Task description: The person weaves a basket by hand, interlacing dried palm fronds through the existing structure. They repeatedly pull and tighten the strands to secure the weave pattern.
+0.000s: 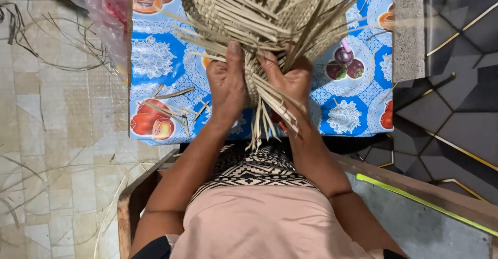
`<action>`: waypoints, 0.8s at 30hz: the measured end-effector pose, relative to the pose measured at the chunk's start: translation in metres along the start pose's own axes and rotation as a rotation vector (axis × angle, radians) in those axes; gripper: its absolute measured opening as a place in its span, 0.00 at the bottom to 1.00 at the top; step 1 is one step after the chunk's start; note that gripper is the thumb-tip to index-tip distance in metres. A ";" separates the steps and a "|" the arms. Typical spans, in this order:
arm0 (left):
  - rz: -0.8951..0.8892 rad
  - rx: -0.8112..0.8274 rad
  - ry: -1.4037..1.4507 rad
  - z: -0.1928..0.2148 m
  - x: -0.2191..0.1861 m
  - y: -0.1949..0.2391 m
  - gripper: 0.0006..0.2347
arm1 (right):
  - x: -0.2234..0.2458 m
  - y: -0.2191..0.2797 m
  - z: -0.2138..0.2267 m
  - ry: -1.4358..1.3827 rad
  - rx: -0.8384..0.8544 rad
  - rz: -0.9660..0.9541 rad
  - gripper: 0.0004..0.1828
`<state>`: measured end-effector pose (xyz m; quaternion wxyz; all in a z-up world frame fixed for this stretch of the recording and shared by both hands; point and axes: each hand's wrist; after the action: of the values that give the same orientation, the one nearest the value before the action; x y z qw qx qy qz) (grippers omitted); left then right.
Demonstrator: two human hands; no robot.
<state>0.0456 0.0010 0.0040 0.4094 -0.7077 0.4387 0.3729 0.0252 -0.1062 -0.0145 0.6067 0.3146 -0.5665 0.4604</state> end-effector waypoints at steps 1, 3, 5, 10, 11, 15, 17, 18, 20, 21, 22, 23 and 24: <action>0.005 -0.002 0.000 0.005 -0.006 -0.001 0.28 | 0.007 -0.004 -0.002 0.003 0.001 -0.004 0.13; 0.214 0.068 0.175 0.015 -0.018 -0.006 0.22 | 0.022 -0.012 -0.007 -0.182 0.020 -0.026 0.14; 0.244 0.101 0.262 0.029 -0.013 0.002 0.15 | 0.003 -0.025 0.004 -0.198 0.040 -0.016 0.13; 0.215 0.284 0.019 0.045 -0.018 0.011 0.12 | -0.058 -0.040 0.022 0.224 -0.187 -0.343 0.32; 0.227 0.271 0.028 0.044 -0.021 0.012 0.10 | -0.057 -0.038 0.018 -0.006 -0.127 -0.310 0.29; 0.212 0.239 0.053 0.043 -0.017 0.015 0.06 | -0.107 -0.079 0.030 -1.482 -0.176 -0.890 0.30; 0.222 0.236 0.039 0.041 -0.020 0.014 0.06 | -0.160 -0.070 0.046 -0.618 -0.240 -0.607 0.25; 0.232 0.233 0.025 0.039 -0.022 0.014 0.05 | -0.186 -0.065 0.053 0.229 -0.266 -0.276 0.35; 0.200 0.228 0.070 0.032 -0.025 0.013 0.06 | -0.068 -0.058 0.023 0.100 -0.136 -0.185 0.22; 0.170 0.218 0.113 0.030 -0.027 0.014 0.07 | -0.005 -0.043 0.009 -0.028 0.000 -0.096 0.13; 0.170 0.217 0.111 0.026 -0.027 0.011 0.07 | -0.003 -0.039 0.003 -0.030 0.002 -0.097 0.13; 0.085 0.208 -0.006 0.022 -0.027 0.009 0.04 | 0.000 -0.033 -0.002 -0.340 0.115 -0.106 0.14; 0.001 0.198 -0.122 0.018 -0.027 0.007 0.02 | 0.002 -0.028 -0.007 -0.651 0.228 -0.114 0.17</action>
<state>0.0269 0.0242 0.0193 0.5032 -0.6393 0.4482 0.3704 0.0536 -0.1101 -0.0099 0.3799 0.5420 -0.6568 0.3613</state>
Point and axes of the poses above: each hand's wrist, its own y-axis away from the middle knuckle, its own z-axis out of the back of the hand, x = y × z, and after that the axes turned 12 degrees about -z, right-handed
